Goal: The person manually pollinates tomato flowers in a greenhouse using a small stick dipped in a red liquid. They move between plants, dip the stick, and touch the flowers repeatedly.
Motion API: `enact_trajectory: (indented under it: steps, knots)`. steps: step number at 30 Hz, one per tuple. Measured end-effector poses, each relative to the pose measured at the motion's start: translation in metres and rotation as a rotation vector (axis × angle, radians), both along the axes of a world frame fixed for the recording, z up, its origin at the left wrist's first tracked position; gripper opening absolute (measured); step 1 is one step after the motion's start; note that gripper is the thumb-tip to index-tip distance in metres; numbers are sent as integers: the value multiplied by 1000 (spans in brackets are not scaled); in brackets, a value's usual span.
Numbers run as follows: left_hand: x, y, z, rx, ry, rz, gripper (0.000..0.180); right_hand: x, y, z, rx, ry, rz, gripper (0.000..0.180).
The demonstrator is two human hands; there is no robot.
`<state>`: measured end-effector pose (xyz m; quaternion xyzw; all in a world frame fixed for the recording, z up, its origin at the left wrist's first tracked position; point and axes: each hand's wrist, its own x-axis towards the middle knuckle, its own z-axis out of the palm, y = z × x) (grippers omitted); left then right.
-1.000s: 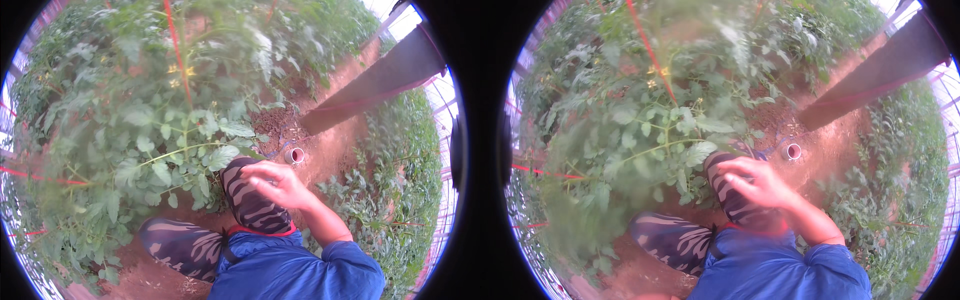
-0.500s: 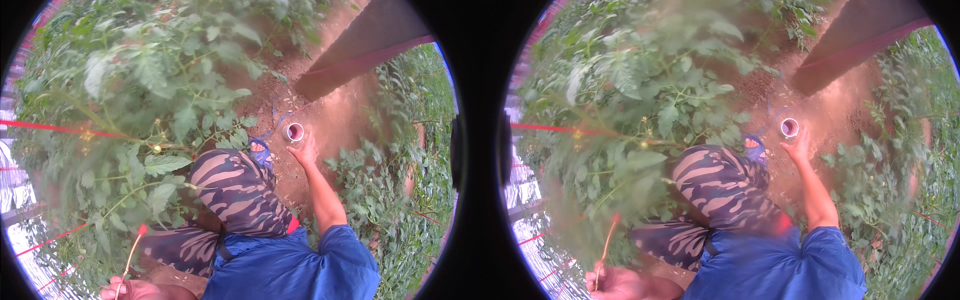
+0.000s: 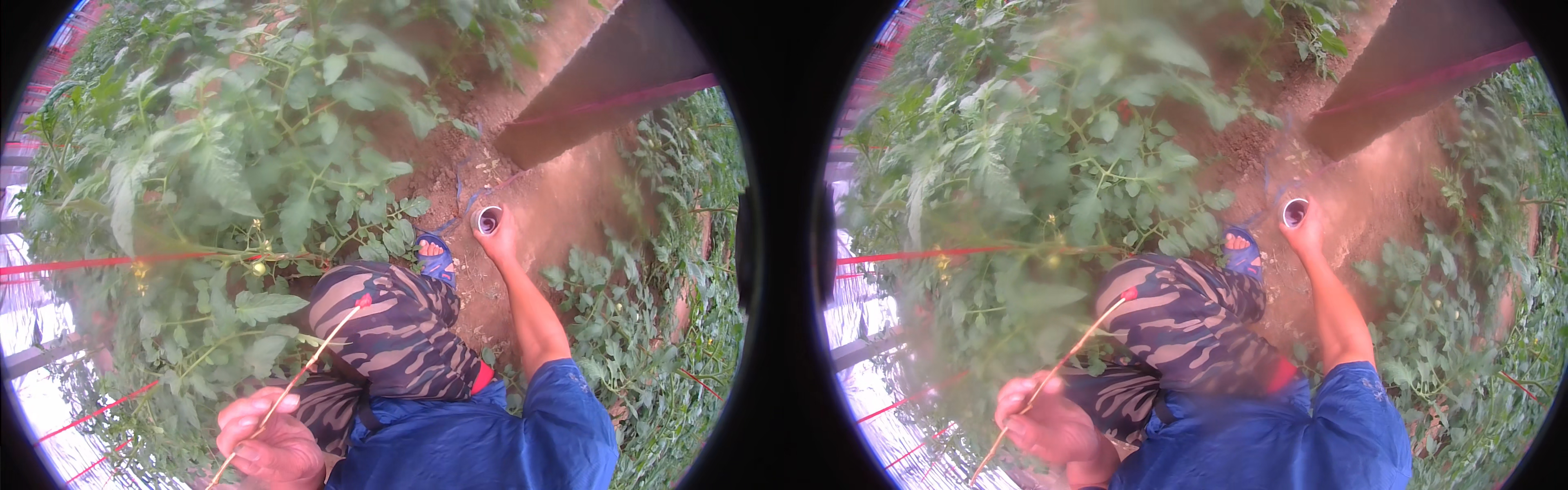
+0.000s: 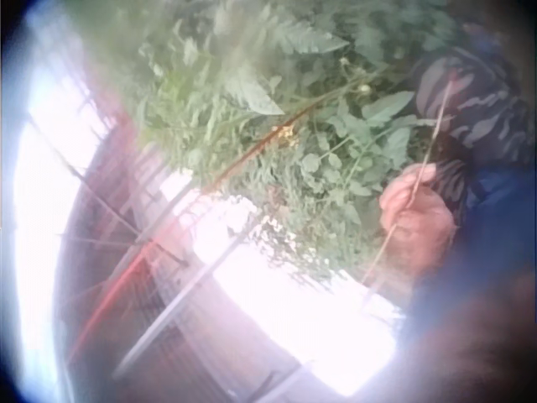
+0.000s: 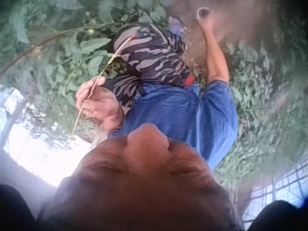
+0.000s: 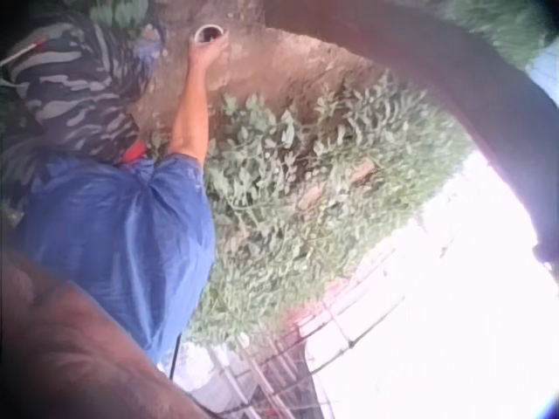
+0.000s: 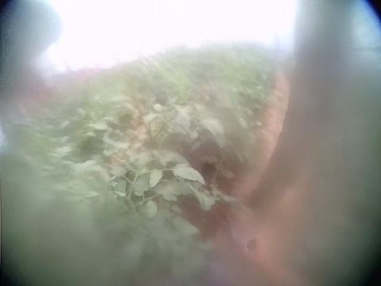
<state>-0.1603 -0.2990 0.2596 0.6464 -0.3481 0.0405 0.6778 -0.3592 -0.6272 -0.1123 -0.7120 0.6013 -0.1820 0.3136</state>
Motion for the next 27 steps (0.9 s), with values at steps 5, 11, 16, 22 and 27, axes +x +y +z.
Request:
enact_trajectory:
  steps: [5, 11, 16, 22, 27]
  knots:
    - [15, -17, -7, 67, -44, -128, 33, 27, 9, 106, -86, 24, 240, 97]
    - [33, -44, -26, 53, -154, -256, 30, 75, 39, 253, -130, -50, 565, 91]
    - [40, -45, -35, -27, -133, -269, 30, 108, 79, 315, -207, -74, 733, 95]
    - [63, -17, -56, -35, -109, -171, 16, 155, 125, 348, -357, -24, 942, 95]
    - [91, 5, -69, 44, -156, -104, 16, 190, 160, 362, -359, -39, 997, 90]
